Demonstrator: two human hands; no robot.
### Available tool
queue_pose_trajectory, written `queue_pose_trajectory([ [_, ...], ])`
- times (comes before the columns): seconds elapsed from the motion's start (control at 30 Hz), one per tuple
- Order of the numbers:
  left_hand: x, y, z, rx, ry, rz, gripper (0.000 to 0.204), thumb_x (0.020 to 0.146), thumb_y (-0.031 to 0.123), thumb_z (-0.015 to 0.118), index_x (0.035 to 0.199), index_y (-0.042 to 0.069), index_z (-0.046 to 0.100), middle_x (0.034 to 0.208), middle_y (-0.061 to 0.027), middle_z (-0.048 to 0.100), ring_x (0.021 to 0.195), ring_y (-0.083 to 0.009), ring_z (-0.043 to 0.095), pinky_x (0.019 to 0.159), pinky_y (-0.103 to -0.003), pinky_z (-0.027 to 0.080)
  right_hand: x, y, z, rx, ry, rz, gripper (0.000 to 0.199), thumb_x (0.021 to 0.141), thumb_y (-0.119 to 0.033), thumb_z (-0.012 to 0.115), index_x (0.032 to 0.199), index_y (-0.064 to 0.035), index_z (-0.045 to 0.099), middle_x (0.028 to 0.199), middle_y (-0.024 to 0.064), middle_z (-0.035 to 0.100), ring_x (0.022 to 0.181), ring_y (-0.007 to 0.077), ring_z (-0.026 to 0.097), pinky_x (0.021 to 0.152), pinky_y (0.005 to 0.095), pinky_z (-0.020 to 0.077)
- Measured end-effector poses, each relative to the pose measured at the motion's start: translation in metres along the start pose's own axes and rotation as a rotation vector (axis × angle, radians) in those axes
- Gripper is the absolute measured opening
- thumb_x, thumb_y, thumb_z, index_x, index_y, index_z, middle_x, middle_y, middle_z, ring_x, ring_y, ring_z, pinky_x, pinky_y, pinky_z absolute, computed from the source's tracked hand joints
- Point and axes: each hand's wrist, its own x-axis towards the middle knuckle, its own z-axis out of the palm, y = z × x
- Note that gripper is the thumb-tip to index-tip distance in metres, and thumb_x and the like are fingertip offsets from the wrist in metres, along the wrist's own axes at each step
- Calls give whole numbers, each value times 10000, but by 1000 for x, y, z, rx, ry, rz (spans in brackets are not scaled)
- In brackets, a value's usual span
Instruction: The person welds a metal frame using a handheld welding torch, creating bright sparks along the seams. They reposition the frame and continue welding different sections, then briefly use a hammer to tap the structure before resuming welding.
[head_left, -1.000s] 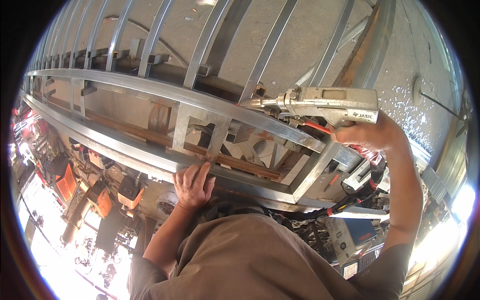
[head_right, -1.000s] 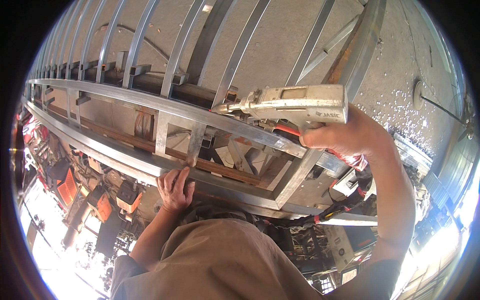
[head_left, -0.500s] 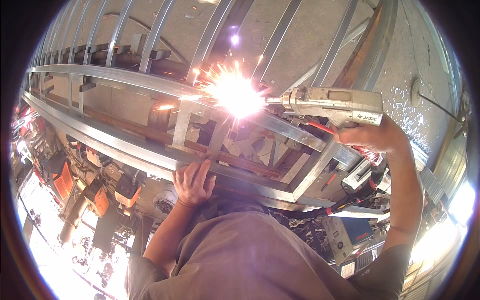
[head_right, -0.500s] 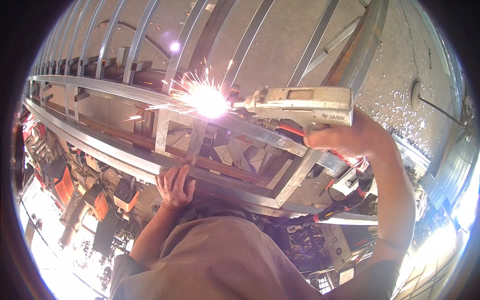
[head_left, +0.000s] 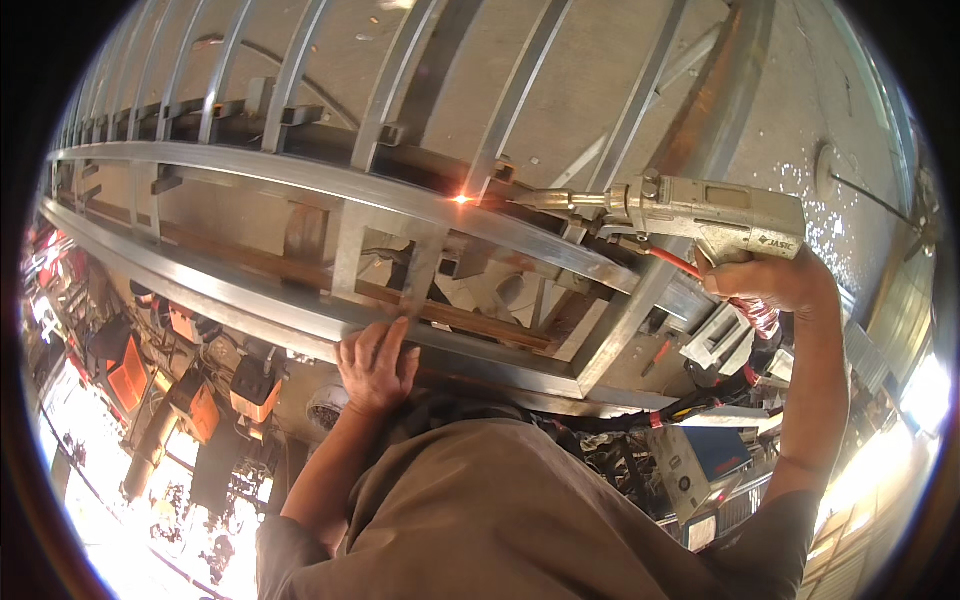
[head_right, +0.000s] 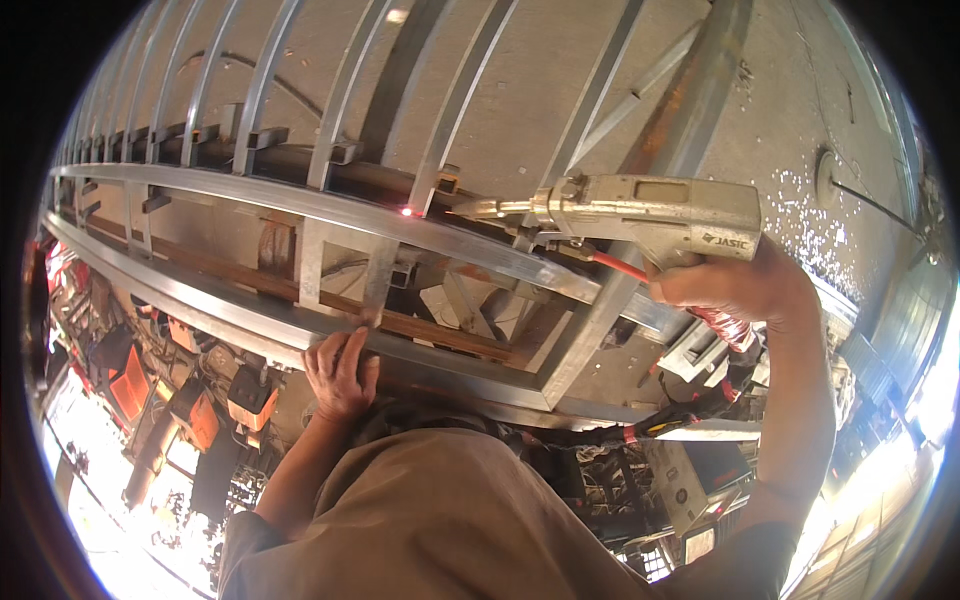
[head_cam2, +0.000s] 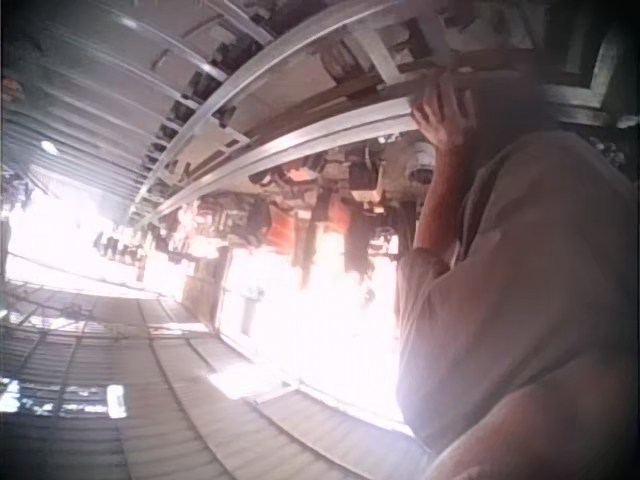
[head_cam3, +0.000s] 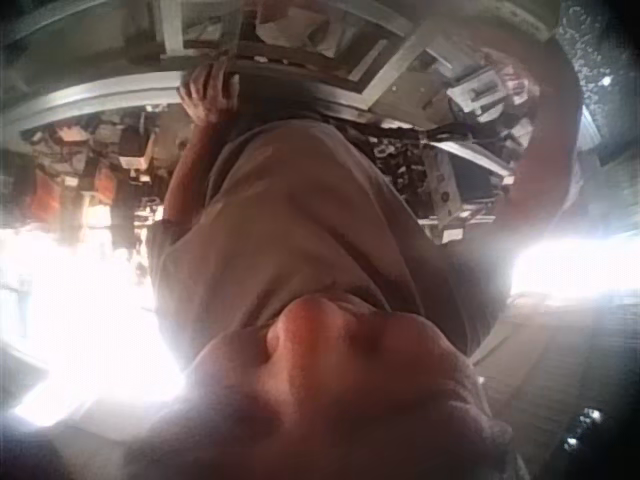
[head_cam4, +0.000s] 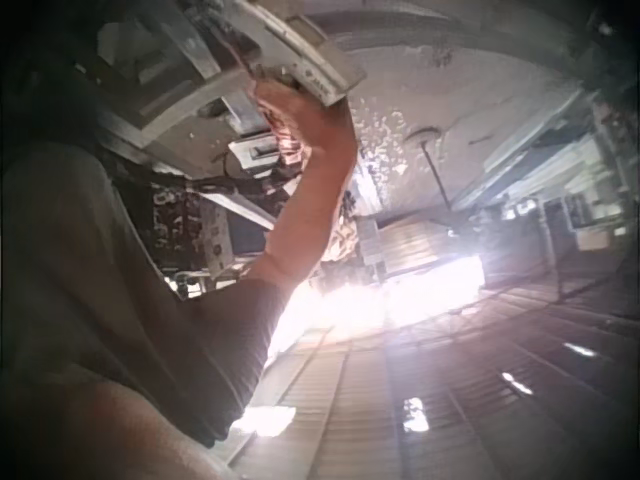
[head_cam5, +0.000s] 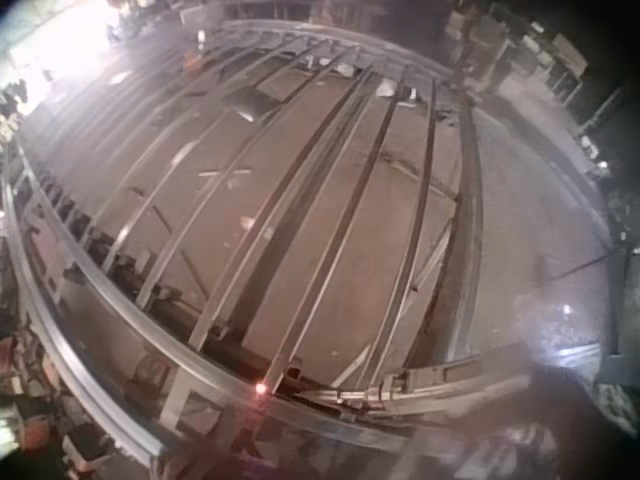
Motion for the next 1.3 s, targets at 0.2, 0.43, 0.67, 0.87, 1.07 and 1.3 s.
queue_pose_trajectory([
  [0.2,86,40,-36,-220,7,147,313,883,183,777,1188,133,727,1064,-45,683,916,-264,626,829,-422,456,-18,66,-7,93,87,28,576,718,-141,897,1258,-37,724,1054,72,756,908,171,689,792,322,572],
  [0.43,277,130,-11,-303,-365,54,325,982,247,709,1206,12,688,1102,-189,753,1029,-358,728,896,-478,575,-17,87,-7,52,23,133,574,724,-242,910,1224,-28,726,1030,102,762,910,207,710,844,350,584],
  [0.67,327,147,23,-363,-856,-125,536,974,263,744,1365,-74,599,1252,-271,715,1172,-374,696,990,-456,526,-3,98,-12,32,-46,58,573,738,-183,880,1262,-26,707,1057,104,757,943,201,708,862,344,580],
  [0.87,329,139,34,-424,-915,-168,675,954,230,773,1476,-107,508,1292,-271,695,1208,-347,678,1031,-433,507,2,97,-12,66,-67,5,466,745,-93,843,1190,-32,716,985,32,723,892,148,647,805,312,549],
  [1.07,325,139,40,-378,-830,-200,764,947,239,792,1530,-106,439,1340,-273,672,1214,-333,674,1058,-422,511,4,99,-12,71,-58,34,633,728,-163,891,1313,-34,686,1097,96,737,993,193,684,886,337,568],
  [1.3,328,136,44,-490,-890,-275,765,966,242,772,1540,-114,414,1346,-280,671,1215,-329,683,1050,-408,518,2,96,-12,61,-77,21,623,739,-200,886,1310,-37,697,1104,98,747,998,193,687,894,343,564],
])
